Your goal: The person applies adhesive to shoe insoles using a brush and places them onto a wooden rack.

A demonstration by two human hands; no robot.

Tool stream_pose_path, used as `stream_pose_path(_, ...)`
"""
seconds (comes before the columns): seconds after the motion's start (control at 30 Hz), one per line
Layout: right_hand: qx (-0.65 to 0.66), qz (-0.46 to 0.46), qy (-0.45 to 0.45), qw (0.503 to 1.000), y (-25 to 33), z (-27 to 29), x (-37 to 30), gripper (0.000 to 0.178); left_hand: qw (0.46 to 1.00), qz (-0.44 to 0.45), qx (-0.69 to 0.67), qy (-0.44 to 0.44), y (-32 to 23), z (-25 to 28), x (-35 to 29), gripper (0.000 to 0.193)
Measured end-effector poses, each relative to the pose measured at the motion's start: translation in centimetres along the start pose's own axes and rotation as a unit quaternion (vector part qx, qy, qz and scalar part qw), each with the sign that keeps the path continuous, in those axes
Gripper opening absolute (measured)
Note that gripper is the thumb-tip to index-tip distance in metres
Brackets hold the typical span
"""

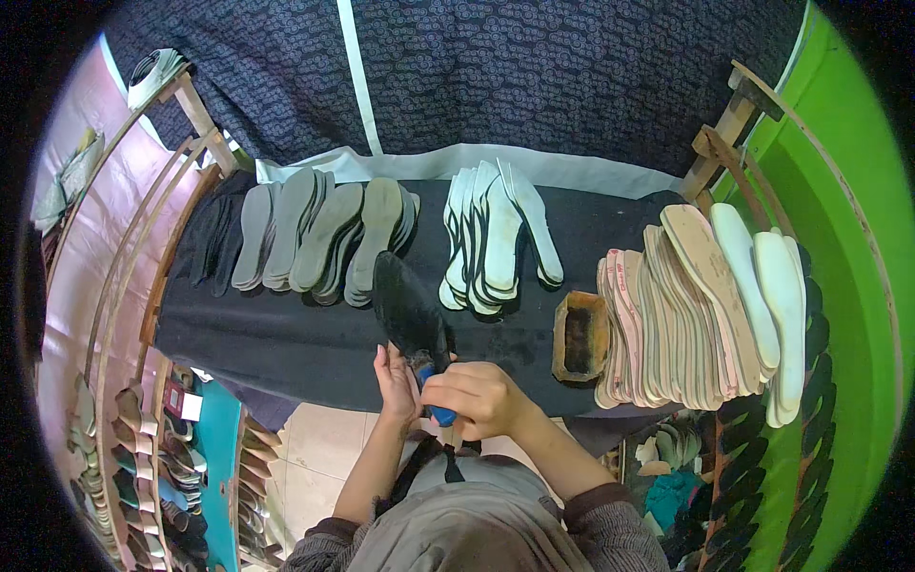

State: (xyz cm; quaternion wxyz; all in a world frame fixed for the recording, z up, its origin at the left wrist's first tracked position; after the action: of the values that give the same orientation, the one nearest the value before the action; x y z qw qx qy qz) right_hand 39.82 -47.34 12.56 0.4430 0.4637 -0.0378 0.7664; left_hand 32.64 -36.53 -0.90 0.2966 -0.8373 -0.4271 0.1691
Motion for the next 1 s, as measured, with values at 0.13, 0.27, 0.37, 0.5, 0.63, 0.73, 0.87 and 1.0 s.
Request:
stream_pose_path(0.13, 0.007, 0.009, -0.024, 1.000, 0.0, 0.0, 0.2, 0.022, 1.000, 0.004, 0.013, -0.028, 0.8, 1.7, 0.3, 0.062)
stream_pose_path(0.27, -0.010, 0.032, -0.056, 0.998, 0.1, 0.0, 0.9, 0.021, 0.999, 0.012, -0.011, -0.049, 0.7, 1.2, 0.2, 0.057)
stream_pose_path(0.37, -0.001, 0.019, -0.050, 0.999, 0.3, 0.4, 0.5, 0.020, 0.998, 0.018, 0.025, -0.058, 0.6, 1.1, -0.1, 0.058)
stream_pose_path(0.5, 0.044, -0.023, -0.052, 0.997, -0.5, 1.2, -0.1, 0.017, 0.993, 0.090, -0.024, 0.068, 1.3, 0.7, 0.0, 0.056)
stream_pose_path(0.63, -0.013, -0.025, -0.075, 0.997, -1.2, 2.7, 1.1, 0.014, 0.996, 0.062, -0.064, -0.006, 1.1, 0.4, -0.1, 0.047)
stream_pose_path(0.73, -0.048, 0.002, -0.103, 0.994, -2.3, 3.7, 2.7, 0.015, 0.997, 0.067, -0.032, 0.012, 0.6, -0.5, -0.6, 0.049)
stream_pose_path(0.87, -0.064, 0.003, -0.124, 0.990, -3.6, 4.3, 4.6, 0.026, 0.994, 0.084, 0.003, 0.062, 1.0, -0.9, -0.7, 0.051)
stream_pose_path(1.0, -0.065, -0.015, -0.120, 0.991, -3.5, 4.4, 3.7, 0.016, 0.996, 0.065, 0.028, 0.061, 0.5, -1.4, -0.8, 0.051)
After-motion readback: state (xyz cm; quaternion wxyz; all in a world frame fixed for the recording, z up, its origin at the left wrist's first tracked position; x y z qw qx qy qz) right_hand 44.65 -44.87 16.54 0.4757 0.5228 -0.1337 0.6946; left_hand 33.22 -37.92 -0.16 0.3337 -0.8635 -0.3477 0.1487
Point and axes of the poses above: each hand's wrist, its own x-axis towards the middle knuckle, its own z-axis out of the back of the hand, y = z × x, the point moved 6 cm from there along x, towards the middle knuckle, and after that the axes turned 3 degrees about -x, right-handed, at the moved point
